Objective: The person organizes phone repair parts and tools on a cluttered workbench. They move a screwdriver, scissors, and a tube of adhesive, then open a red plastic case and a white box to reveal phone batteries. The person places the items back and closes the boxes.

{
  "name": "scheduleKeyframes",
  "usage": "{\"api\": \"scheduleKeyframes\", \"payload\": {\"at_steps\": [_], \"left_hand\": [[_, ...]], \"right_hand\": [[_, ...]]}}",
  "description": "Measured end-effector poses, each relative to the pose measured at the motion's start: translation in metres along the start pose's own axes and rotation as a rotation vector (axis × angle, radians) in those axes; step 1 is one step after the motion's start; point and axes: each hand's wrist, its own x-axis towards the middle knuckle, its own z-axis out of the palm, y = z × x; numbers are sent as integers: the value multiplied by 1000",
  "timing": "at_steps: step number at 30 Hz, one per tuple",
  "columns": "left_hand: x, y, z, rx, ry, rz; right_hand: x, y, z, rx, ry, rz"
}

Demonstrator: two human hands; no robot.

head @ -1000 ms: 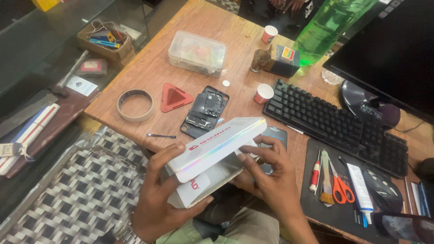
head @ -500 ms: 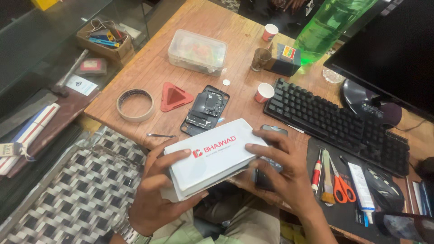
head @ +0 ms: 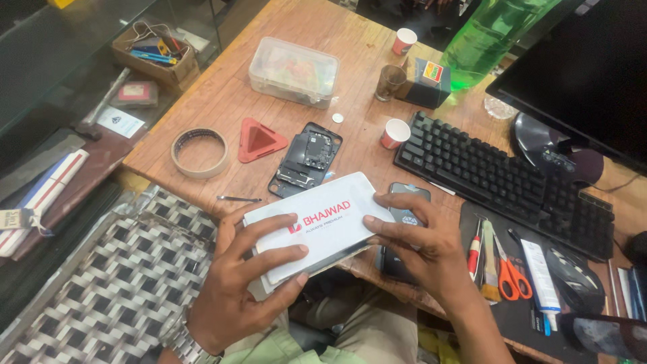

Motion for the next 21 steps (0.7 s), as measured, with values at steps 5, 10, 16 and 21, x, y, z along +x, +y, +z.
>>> {"api": "scheduleKeyframes", "payload": {"at_steps": [5, 10, 16, 21], "left_hand": [[2, -1, -4, -55, -53, -45], [4, -5, -4, -108, -28, -105], [15, -14, 12, -618, 301, -620], [22, -20, 11, -583, 341, -608]], "right_hand": [[1, -1, -2, 13, -29, 12], [6, -8, -5, 106, 11, 116], [16, -20, 10, 346, 191, 127], [19, -39, 7, -70, 146, -7]]}}
